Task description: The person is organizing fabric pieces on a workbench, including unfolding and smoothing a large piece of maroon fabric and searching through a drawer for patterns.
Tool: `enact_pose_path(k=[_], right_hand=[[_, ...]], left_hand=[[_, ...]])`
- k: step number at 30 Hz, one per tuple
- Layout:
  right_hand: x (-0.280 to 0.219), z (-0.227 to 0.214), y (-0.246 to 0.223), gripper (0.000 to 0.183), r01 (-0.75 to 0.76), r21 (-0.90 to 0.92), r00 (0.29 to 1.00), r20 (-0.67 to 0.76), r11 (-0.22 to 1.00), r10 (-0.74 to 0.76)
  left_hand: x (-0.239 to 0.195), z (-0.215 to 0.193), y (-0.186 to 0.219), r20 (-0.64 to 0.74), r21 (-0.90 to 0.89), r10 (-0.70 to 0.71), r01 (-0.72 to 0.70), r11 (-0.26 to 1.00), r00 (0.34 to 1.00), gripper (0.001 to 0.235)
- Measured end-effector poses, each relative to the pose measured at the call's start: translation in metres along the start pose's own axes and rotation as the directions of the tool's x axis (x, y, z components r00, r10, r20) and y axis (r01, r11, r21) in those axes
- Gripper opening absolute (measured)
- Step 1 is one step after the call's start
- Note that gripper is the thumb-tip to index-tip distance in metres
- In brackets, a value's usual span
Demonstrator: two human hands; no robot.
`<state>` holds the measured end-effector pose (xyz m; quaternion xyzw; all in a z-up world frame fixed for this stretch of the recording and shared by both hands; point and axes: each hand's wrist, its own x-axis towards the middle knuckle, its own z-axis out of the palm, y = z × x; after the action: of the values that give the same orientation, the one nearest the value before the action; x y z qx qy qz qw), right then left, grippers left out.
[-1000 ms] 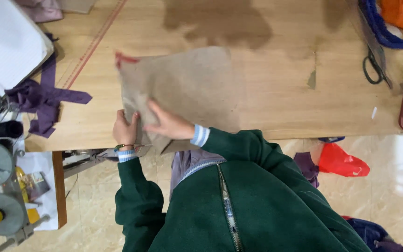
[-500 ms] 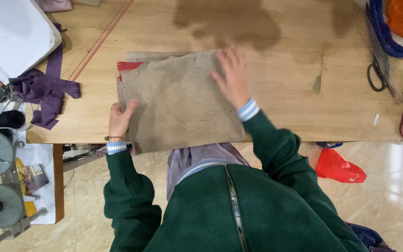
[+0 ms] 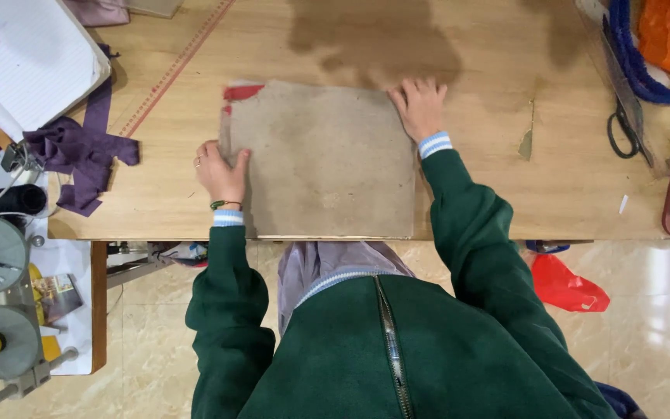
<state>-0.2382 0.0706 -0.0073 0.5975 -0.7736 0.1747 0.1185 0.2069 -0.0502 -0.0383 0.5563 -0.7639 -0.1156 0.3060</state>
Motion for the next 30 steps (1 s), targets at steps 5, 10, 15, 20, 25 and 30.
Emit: enact_pose_path(k=[5, 10, 15, 20, 25, 30], right_hand=[[-0.039, -0.066, -0.042, 0.067, -0.555, 0.510, 0.831, 0.298, 0.657, 0.471], [-0.096, -0.156, -0.087, 0.109, -0.740, 0.649, 0.658, 0.643, 0.179, 0.391], [-0.169, -0.102, -0.033, 0.116, -0.883, 0.465, 0.392, 0.808, -0.068, 0.440], [-0.136, -0.139, -0.053, 0.067, -0.664, 0.686, 0.738, 0.539, 0.298, 0.406], [-0.097, -0.200, -0.218, 0.072, -0.369, 0.538, 0.819, 0.574, 0.758, -0.009], [-0.139, -0.171, -0.246, 0.071, 0.289, 0.546, 0.849, 0.233, 0.786, -0.474]], left_hand=[[-0.003, -0.022, 0.018, 0.270, -0.147, -0.192, 0.237, 0.960, 0.944, 0.072], [-0.008, -0.019, -0.010, 0.574, -0.158, -0.237, 0.390, 0.907, 0.784, 0.074], [-0.013, -0.054, 0.048, 0.788, -0.346, -0.283, 0.773, 0.532, 0.547, 0.054], [-0.055, -0.061, 0.125, 0.830, -0.410, -0.223, 0.831, 0.376, 0.510, 0.045], [-0.136, 0.015, 0.142, 0.835, -0.549, -0.148, 0.822, -0.153, 0.530, 0.022], [-0.112, -0.096, 0.167, 0.820, -0.486, -0.020, 0.677, -0.553, 0.572, 0.097]])
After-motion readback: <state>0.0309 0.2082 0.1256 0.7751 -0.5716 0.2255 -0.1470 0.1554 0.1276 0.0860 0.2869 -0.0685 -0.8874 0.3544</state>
